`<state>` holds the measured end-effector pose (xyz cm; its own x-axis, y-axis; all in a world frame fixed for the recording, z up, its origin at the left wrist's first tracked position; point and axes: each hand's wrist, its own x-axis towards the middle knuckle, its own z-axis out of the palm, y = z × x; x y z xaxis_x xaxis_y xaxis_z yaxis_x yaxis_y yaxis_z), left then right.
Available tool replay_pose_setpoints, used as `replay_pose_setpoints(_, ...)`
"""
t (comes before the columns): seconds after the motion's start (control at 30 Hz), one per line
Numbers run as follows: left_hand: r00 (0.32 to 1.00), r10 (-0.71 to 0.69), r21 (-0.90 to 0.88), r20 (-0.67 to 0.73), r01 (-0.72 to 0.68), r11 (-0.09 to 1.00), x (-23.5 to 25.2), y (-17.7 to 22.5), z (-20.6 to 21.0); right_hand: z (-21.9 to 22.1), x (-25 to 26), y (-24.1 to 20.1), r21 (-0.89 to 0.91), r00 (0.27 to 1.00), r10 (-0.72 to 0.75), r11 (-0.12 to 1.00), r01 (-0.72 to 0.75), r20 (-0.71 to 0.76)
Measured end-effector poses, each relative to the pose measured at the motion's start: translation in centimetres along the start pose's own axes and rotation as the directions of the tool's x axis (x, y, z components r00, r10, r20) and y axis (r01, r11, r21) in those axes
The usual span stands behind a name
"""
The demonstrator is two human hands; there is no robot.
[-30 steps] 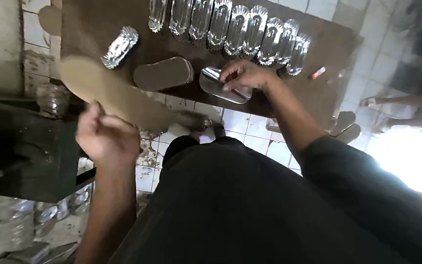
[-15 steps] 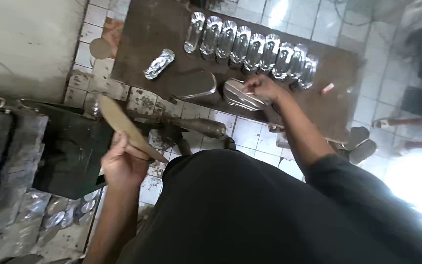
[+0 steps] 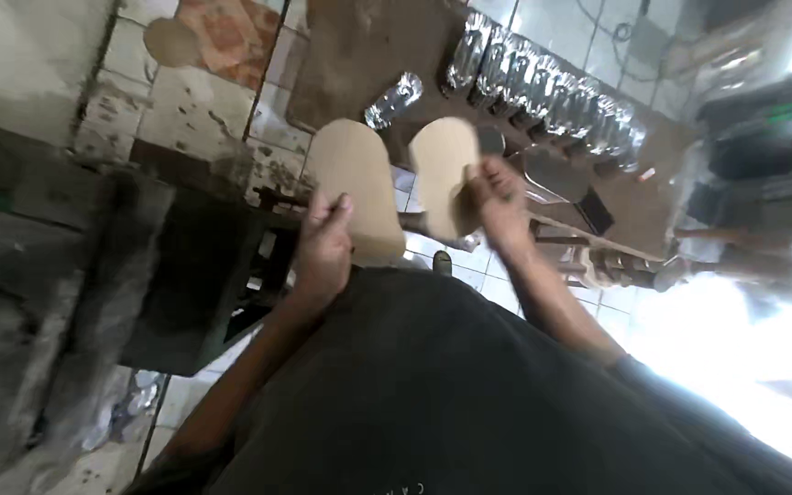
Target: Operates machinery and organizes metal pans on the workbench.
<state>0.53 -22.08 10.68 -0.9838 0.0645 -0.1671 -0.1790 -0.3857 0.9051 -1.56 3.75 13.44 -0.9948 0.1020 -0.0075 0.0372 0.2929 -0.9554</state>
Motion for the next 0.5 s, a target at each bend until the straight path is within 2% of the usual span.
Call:
replay_pose_setpoints(0.03,1.000,0.002,-0.022,-0.007,-0.002,1.000,0.4,0.3,0.2,3.1,-1.0,-1.8,0.105,0.998,0.030,0.994,-0.035,0.052)
replay_pose_setpoints(0.1,1.000,-0.009,-0.059,-0.019,0.008,0.998,0.7,1.3,0.7,6.7,-2.5,-5.0,0.186,0.980,0.107,0.973,-0.138,0.170)
replay_pose_setpoints(0.2,0.995,0.095,-0.057,0.000,-0.095,0.994,0.3,3.0,0.3,7.2,-2.2,-6.9,0.205,0.929,0.100,0.961,-0.183,0.357)
replay_pose_setpoints(0.27,0.987,0.145,-0.054,0.063,-0.142,0.988,-0.1,3.6,0.8,5.6,-2.0,-7.7,0.199,0.896,-0.007,0.976,-0.091,0.445)
replay_pose_setpoints(0.37,0.981,0.149,-0.106,0.121,-0.137,0.985,-0.5,3.5,3.1,3.1,-2.3,-7.5,0.288,0.887,-0.300,0.936,0.202,0.350)
replay_pose_setpoints(0.4,0.950,0.204,-0.129,0.236,-0.177,0.976,-0.2,2.7,3.7,2.0,-2.2,-7.4,0.341,0.851,-0.373,0.906,0.250,0.369)
replay_pose_setpoints(0.47,0.756,0.270,-0.076,0.596,-0.282,0.956,1.4,0.0,4.8,-0.3,-2.0,-6.7,0.390,0.765,-0.475,0.865,0.316,0.435)
replay_pose_setpoints(0.5,0.849,0.211,-0.055,0.485,-0.212,0.976,-0.5,-0.7,8.5,-1.6,-2.0,-5.5,0.372,0.734,-0.491,0.864,0.340,0.469)
